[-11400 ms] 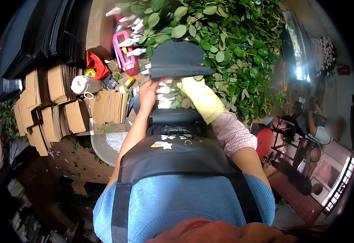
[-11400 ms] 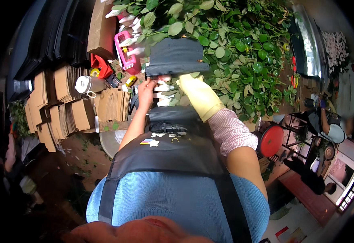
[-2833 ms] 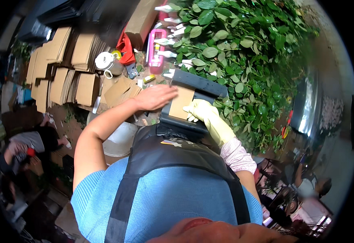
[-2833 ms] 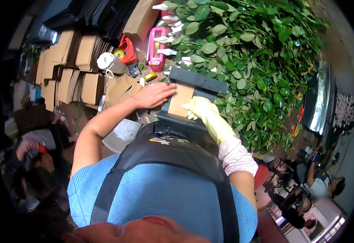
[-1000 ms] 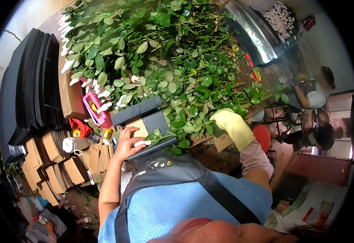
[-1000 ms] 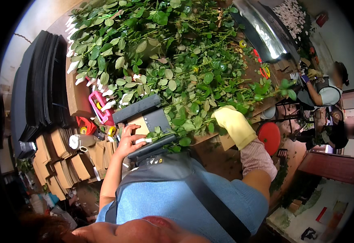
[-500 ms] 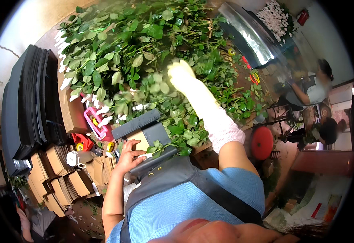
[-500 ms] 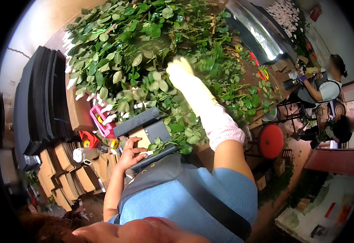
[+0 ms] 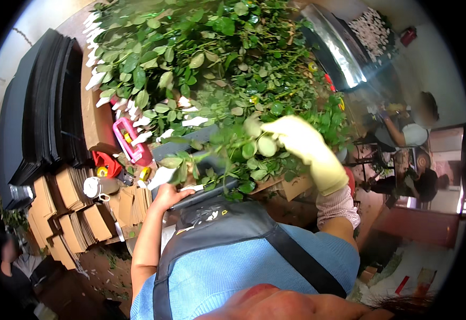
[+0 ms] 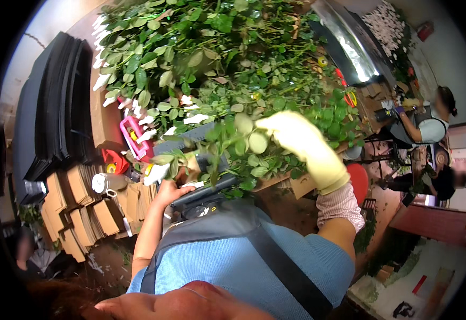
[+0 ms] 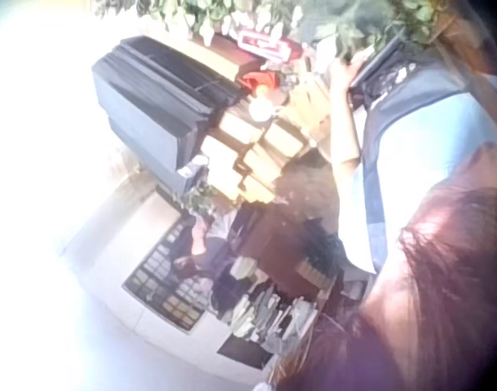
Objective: The person arranges green leafy plants into black plastic trays on a table. They pick up bunches of plants, place them into the trays, and adjust their positions. The person also moves a filled tray to the side and picks up a new empty tray to continue the process.
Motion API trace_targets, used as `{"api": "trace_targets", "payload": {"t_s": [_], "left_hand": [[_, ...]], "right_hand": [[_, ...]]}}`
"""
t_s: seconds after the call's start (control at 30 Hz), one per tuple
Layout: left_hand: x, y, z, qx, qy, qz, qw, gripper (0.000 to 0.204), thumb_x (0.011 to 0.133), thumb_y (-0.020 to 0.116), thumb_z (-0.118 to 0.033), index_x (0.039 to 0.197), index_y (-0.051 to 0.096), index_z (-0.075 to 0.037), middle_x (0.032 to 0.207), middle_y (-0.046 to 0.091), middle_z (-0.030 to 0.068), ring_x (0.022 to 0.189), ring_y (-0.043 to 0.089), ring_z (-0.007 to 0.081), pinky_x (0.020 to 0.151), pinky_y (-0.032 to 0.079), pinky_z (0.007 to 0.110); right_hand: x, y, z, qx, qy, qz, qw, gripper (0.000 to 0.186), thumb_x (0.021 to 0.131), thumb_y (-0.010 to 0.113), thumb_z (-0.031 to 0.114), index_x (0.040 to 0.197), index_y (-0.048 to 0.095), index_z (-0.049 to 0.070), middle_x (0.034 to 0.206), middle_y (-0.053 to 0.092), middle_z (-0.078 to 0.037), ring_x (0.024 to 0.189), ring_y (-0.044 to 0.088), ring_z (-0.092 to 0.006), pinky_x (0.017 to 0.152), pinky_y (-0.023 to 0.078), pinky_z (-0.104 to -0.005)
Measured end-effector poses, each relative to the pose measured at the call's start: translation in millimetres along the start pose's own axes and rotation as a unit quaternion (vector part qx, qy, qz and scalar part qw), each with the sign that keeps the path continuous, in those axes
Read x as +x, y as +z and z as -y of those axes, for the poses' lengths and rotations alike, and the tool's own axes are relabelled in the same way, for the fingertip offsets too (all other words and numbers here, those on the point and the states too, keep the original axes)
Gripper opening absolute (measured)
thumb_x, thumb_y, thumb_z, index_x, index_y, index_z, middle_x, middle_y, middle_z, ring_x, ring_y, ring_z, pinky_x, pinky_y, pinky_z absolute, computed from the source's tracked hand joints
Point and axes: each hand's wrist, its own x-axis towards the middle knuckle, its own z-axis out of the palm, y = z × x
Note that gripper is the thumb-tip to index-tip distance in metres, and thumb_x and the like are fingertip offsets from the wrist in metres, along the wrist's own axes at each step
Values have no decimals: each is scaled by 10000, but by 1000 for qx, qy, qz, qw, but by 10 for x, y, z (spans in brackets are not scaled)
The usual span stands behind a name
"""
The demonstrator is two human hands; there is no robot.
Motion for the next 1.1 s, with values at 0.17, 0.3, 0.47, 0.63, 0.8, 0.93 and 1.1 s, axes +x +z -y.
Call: {"api": "trace_targets", "payload": {"t_s": [0.17,0.3,0.47,0.63,0.8,0.93,1.1], "left_hand": [[37,136,-10,-93,105,-101,985,1033,653,960,-190,1527,410,-167,1202,611,71,955,598,170,787,561,317],[96,62,-37,26,136,-24,990,598,745,901,-173,1276,643,-73,1242,525,82,1058,594,207,833,554,321],[16,-10,-105,25,135,-13,990,451,863,803,-207,1242,630,-36,1233,505,99,1082,586,230,844,541,322],[51,-20,-180,14,90,-37,995,253,948,693,-183,1147,716,-28,1103,601,91,1055,615,230,894,507,330],[136,-13,-294,109,157,-82,978,209,877,737,-197,1044,755,-72,1047,651,106,1035,606,314,927,490,410],[103,5,-218,86,160,-76,980,230,881,733,-185,1069,720,-54,1041,647,117,1044,604,320,927,486,419],[53,18,-244,23,110,-93,989,186,883,729,-173,973,625,-48,993,620,126,989,581,346,867,470,421]], "right_hand": [[34,610,-589,-345,91,193,914,415,937,508,29,1280,687,180,1179,726,-103,1094,691,-283,917,551,-387],[268,665,-346,-200,296,249,900,386,936,659,213,1318,640,162,1176,721,-97,999,701,-306,895,536,-391],[303,419,-821,-185,24,266,946,460,937,645,246,1389,573,197,1214,708,-123,1089,675,-332,930,536,-420],[784,128,-209,-274,-132,-78,950,273,934,613,333,1012,728,97,1028,740,-132,1004,707,-292,879,559,-424],[1851,681,-278,-401,-66,43,913,284,900,660,372,1052,729,142,1006,743,-116,955,713,-304,856,558,-424],[1950,362,262,-424,-36,202,882,285,865,666,321,1077,725,139,1079,736,-121,1027,701,-313,886,553,-422],[2304,-125,1335,-228,-367,-170,885,244,950,538,251,1086,689,117,1005,715,-102,954,691,-304,854,551,-419]]}}
